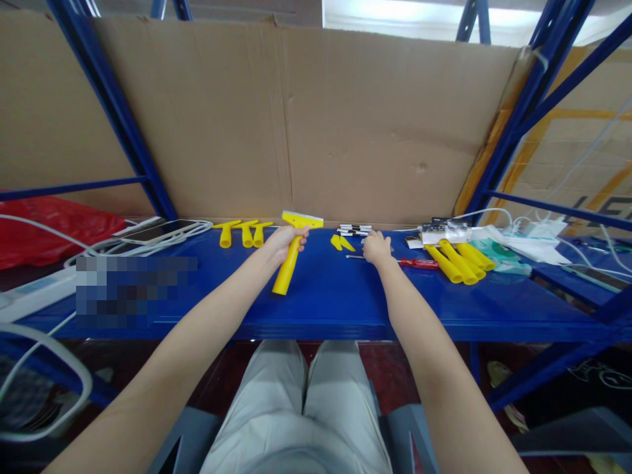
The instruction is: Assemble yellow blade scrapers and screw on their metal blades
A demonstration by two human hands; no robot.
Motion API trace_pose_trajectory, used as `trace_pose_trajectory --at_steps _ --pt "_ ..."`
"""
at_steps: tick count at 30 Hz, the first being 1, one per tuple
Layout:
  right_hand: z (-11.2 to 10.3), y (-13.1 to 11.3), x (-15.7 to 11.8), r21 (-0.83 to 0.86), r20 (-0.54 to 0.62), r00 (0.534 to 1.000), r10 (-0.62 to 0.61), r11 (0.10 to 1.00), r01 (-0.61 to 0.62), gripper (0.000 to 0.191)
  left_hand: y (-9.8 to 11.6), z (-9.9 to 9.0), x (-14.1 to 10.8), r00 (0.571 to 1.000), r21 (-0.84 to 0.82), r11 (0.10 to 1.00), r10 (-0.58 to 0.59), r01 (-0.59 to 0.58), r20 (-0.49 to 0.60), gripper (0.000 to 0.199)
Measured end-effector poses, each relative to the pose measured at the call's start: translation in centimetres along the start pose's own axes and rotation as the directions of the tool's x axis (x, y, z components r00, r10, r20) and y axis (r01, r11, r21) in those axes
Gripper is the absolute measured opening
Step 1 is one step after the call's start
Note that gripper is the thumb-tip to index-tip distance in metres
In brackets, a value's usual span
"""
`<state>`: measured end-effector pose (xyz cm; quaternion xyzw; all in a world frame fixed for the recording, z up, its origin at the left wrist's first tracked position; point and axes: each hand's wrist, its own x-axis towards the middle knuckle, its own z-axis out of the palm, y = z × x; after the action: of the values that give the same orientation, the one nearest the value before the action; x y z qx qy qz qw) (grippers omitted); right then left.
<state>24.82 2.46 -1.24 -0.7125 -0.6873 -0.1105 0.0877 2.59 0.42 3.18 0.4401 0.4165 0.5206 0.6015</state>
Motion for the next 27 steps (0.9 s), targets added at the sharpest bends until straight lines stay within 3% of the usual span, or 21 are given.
trace_pose_trajectory --at_steps 4,8,11,14,17,20,27 --pt "0.6 0.0 0.3 0.068 0.021 0.999 0.028 0.997 -0.030 0.022 0.0 0.1 -0.2 0.998 0.089 0.995 -0.050 0.047 0.027 0.022" --pt "0.9 -0.1 0.9 0.270 -0.041 0.997 0.067 0.961 -0.053 0.020 -0.2 0.0 -0.1 0.993 0.201 0.975 -0.108 0.099 0.036 0.024" --pt "0.8 -0.6 1.2 0.441 -0.190 0.981 -0.022 0.891 0.106 0.016 -0.3 -0.1 0.0 0.991 0.257 0.959 -0.130 0.116 0.035 0.025" --pt "0.4 -1.8 1.0 0.528 -0.371 0.913 -0.168 0.771 0.356 0.013 -0.4 0.0 -0.1 0.991 0.292 0.949 -0.134 0.121 0.025 0.023" --pt "0.1 -3.4 0.4 0.550 -0.460 0.852 -0.248 0.675 0.493 0.011 -0.5 0.2 -0.2 0.993 0.306 0.946 -0.116 0.105 0.018 0.023" --pt "-0.1 -4.7 -0.3 0.548 -0.478 0.833 -0.279 0.646 0.531 0.010 -0.7 0.5 -0.4 0.996 0.326 0.943 -0.082 0.070 0.024 0.025" --pt "0.0 -5.2 -0.6 0.567 -0.419 0.870 -0.259 0.674 0.473 0.010 -0.9 0.9 -0.8 0.998 0.404 0.915 -0.030 0.007 0.050 0.031"
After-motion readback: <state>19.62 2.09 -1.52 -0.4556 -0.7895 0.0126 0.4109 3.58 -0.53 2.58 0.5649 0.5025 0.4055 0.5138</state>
